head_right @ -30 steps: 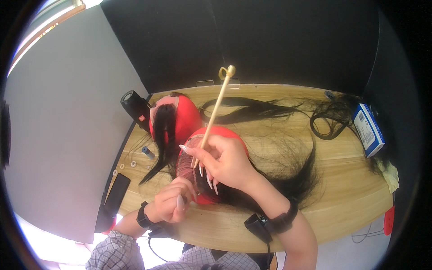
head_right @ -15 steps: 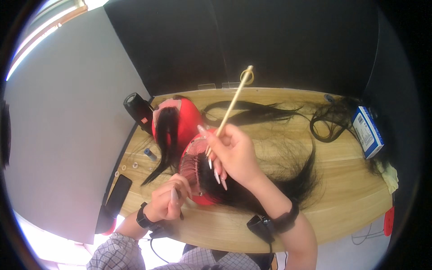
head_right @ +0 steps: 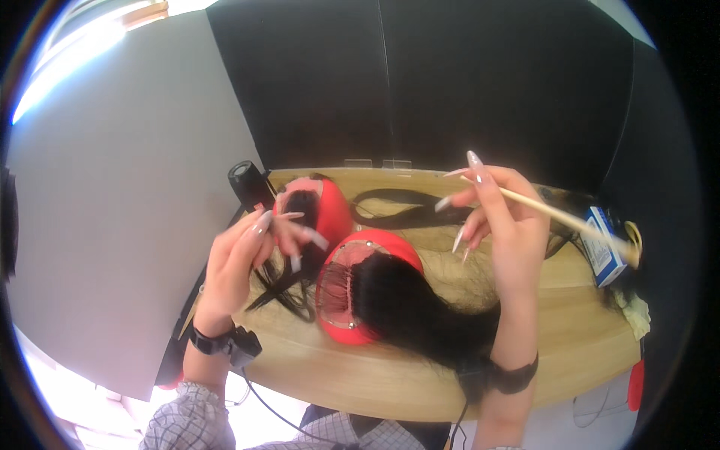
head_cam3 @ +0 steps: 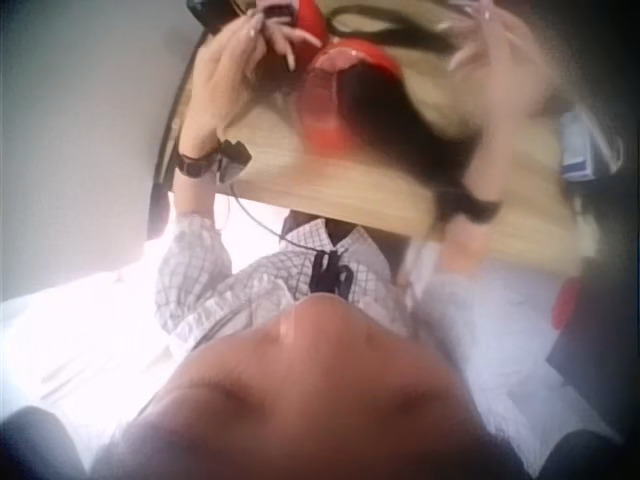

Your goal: The recorder is sewing hair extensions onto a wig cap on a mannequin head using a needle and thread.

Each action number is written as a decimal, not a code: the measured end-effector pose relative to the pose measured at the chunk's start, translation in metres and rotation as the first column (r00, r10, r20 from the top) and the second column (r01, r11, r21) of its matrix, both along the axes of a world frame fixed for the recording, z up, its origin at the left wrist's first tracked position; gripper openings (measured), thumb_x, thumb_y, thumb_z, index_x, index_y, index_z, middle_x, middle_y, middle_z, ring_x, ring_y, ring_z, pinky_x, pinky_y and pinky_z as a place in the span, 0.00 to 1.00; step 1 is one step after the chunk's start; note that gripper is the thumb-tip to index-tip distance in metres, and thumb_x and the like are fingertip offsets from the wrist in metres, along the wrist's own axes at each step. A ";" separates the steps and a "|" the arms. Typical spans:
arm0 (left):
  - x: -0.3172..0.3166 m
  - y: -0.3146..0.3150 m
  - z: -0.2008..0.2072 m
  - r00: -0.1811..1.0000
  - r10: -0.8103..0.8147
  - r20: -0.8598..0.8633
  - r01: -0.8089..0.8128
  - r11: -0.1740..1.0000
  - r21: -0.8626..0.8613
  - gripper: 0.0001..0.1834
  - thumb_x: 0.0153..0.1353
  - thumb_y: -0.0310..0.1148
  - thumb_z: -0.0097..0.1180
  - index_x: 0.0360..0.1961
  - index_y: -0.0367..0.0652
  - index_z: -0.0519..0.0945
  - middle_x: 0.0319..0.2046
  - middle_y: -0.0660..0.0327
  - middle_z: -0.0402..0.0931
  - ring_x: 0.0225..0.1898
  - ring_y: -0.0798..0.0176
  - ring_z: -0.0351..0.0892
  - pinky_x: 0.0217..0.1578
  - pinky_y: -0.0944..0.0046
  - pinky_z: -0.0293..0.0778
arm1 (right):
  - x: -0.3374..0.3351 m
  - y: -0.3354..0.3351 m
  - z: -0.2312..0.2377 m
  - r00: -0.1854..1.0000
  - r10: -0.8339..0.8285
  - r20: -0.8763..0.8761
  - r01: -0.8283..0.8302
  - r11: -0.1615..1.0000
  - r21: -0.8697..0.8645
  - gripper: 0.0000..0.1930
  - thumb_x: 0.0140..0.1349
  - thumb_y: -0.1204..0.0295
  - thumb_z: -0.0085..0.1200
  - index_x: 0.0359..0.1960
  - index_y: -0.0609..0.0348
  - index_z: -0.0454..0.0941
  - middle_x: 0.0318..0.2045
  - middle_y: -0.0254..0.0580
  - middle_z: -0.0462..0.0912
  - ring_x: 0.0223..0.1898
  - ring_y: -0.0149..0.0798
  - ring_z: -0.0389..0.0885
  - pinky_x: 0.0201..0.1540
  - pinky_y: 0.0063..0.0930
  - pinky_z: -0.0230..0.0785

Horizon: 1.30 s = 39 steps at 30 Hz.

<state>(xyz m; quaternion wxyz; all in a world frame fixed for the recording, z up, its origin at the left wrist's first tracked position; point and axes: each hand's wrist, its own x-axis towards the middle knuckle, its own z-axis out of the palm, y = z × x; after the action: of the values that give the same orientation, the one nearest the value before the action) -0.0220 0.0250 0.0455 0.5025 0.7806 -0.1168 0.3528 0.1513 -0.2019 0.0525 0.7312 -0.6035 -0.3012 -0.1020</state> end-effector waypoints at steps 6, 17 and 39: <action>-0.014 -0.014 0.052 0.934 -0.209 -0.290 0.173 0.974 -0.146 0.18 0.72 0.33 0.36 0.35 0.31 0.76 0.24 0.67 0.67 0.32 0.73 0.64 0.43 0.70 0.63 | -0.055 0.010 0.037 0.960 0.258 0.110 -0.260 0.966 -0.003 0.09 0.66 0.69 0.52 0.42 0.61 0.79 0.32 0.41 0.84 0.30 0.28 0.81 0.30 0.17 0.71; -0.015 -0.032 0.041 0.925 -0.240 -0.296 0.139 0.935 -0.326 0.18 0.70 0.34 0.41 0.43 0.29 0.79 0.22 0.72 0.62 0.26 0.76 0.57 0.28 0.73 0.54 | -0.085 0.043 0.027 0.834 0.457 0.310 -0.415 0.889 -0.192 0.27 0.50 0.83 0.57 0.56 0.61 0.73 0.51 0.47 0.77 0.51 0.44 0.77 0.51 0.32 0.73; 0.014 -0.008 0.028 0.986 -0.088 -0.141 0.098 0.993 0.065 0.20 0.73 0.38 0.38 0.24 0.39 0.69 0.30 0.66 0.65 0.34 0.70 0.62 0.37 0.72 0.58 | -0.052 0.046 0.016 0.894 0.203 0.398 -0.174 0.979 -0.109 0.12 0.58 0.84 0.54 0.43 0.63 0.82 0.34 0.46 0.86 0.35 0.34 0.85 0.39 0.24 0.76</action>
<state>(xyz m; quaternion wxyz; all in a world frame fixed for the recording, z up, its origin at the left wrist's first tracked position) -0.0083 0.0173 0.0733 0.4969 0.8145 -0.1308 0.2695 0.0993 -0.1562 0.0690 0.6371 -0.5623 -0.5073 -0.1434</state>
